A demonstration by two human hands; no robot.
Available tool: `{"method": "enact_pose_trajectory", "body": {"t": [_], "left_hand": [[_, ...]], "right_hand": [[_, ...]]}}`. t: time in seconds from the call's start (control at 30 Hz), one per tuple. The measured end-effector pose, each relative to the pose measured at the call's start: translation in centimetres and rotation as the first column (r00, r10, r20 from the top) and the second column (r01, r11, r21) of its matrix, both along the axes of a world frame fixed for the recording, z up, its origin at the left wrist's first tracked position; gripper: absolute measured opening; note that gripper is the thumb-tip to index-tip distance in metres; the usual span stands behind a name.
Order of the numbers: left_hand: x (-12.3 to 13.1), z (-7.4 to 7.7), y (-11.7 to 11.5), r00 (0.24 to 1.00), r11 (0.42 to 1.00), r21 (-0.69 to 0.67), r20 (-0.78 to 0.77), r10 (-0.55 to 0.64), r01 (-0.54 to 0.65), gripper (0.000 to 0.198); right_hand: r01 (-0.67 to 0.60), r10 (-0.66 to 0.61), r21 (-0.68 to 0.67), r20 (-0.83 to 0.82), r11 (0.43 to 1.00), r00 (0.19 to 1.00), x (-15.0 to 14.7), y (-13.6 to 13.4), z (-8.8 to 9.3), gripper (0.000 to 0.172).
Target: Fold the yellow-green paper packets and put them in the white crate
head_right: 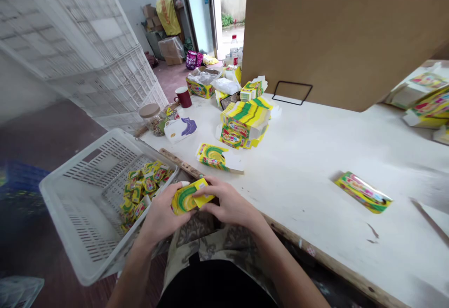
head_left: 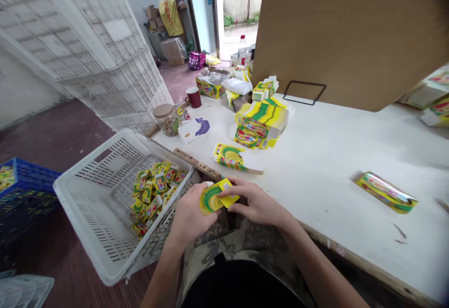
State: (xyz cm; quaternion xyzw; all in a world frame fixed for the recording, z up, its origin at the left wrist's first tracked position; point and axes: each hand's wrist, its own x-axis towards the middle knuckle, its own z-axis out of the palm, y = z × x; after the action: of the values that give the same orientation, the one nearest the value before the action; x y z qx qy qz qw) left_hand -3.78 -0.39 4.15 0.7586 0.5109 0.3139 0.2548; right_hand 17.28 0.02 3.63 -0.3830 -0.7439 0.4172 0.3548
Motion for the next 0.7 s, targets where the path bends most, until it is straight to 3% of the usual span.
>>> {"method": "enact_pose_trajectory", "body": {"t": [0.1,0.2,0.23,0.33,0.37,0.43,0.5,0.57,0.6,0.63,0.7], "left_hand": [[0.6,-0.1,0.0,0.999,0.998,0.053,-0.031,0.041,-0.039,0.055],[1.1,-0.4,-0.2,0.997,0.997,0.052,-0.039,0.061,-0.059,0.056],[1.3,-0.6,-0.4,0.997,0.997,0.045,-0.046,0.058,-0.055,0.056],[1.1,-1.0,-0.6,0.994,0.997,0.016,-0.069,0.081,-0.080,0.055],[0.8,-1.1,-0.5,0.993,0.995,-0.002,-0.069,0.099,-0.100,0.055],[-0.6,-1.1,-0.1,0.979,0.981,0.002,-0.062,0.194,-0.194,0.055],[-2.6,-0.8,0.6,0.914,0.913,0.108,-0.059,0.400,-0.393,0.065],[-4.6,-0.5,1.4,0.778,0.762,0.249,-0.049,0.626,-0.597,0.091],[-5.3,-0.5,1.7,0.734,0.714,0.271,-0.037,0.678,-0.646,0.099],[-5.8,-0.6,1.8,0.722,0.701,0.261,-0.023,0.692,-0.664,0.103],[-5.6,-1.3,1.7,0.786,0.774,0.161,0.020,0.618,-0.613,0.095]], "right_hand": [[0.132,-0.141,-0.072,-0.144,0.989,0.979,-0.6,0.0,-0.1,0.037],[0.109,-0.139,-0.125,-0.265,0.986,0.954,-1.6,-0.2,-0.8,0.065],[0.093,-0.132,-0.146,-0.284,0.985,0.950,-1.9,-0.3,-1.0,0.066],[0.159,-0.203,-0.184,-0.249,0.970,0.947,-3.0,-0.3,-1.4,0.047],[0.183,-0.219,-0.172,-0.223,0.968,0.950,-3.2,-0.1,-1.5,0.050],[0.230,-0.249,-0.127,-0.167,0.965,0.954,-3.1,0.9,-1.5,0.069],[0.375,-0.379,-0.062,-0.065,0.925,0.923,-2.3,2.5,-1.6,0.079],[0.639,-0.650,0.119,0.135,0.760,0.748,-1.1,4.4,-1.9,0.050],[0.679,-0.709,0.207,0.252,0.705,0.659,-0.5,5.3,-2.1,0.040],[0.695,-0.729,0.227,0.290,0.682,0.620,0.0,6.1,-2.4,0.029],[0.686,-0.723,0.242,0.334,0.686,0.605,0.7,7.2,-3.0,0.016]]}}
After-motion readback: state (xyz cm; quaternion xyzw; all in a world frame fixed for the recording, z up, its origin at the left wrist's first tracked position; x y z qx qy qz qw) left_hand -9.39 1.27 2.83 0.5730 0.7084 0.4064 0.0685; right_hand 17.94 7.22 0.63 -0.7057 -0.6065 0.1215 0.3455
